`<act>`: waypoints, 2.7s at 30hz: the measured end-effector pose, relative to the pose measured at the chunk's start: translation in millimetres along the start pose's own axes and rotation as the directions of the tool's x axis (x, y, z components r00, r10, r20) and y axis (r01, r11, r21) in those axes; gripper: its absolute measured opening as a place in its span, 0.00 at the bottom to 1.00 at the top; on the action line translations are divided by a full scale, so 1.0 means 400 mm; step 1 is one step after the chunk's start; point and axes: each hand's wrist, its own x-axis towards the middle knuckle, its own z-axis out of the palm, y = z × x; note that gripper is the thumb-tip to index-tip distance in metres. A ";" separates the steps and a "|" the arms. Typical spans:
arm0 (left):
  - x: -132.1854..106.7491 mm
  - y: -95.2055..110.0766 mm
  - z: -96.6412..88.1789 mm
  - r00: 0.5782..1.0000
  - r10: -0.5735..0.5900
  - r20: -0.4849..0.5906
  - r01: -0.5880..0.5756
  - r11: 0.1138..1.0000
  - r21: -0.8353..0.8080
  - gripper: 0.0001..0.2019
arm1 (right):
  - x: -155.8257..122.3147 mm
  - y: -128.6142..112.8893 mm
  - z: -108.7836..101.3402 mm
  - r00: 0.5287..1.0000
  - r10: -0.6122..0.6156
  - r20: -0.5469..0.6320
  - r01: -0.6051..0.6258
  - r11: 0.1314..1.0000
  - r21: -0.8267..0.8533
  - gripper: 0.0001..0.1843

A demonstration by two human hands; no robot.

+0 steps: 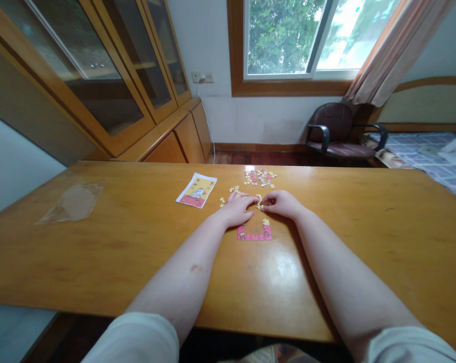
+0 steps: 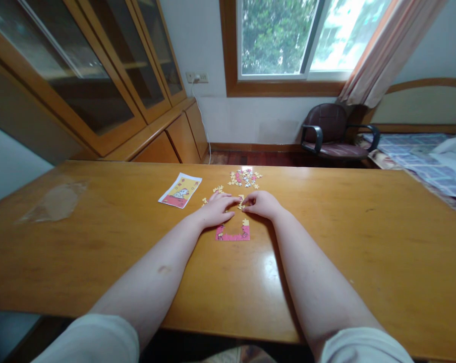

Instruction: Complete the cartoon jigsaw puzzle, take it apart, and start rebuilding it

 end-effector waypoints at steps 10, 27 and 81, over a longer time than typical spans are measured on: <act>0.000 -0.004 0.002 1.000 0.011 0.000 -0.011 1.000 0.006 0.18 | -0.001 -0.003 0.002 1.000 -0.002 -0.009 0.002 1.000 -0.004 0.10; 0.003 -0.006 0.001 0.997 0.033 -0.076 -0.035 0.999 -0.019 0.19 | -0.008 -0.007 -0.006 0.999 -0.036 -0.024 0.037 0.999 0.026 0.14; -0.010 -0.098 -0.064 0.801 -0.500 -0.330 0.479 0.865 -0.149 0.11 | 0.006 -0.003 0.005 0.939 -0.301 -0.167 0.285 0.952 -0.112 0.10</act>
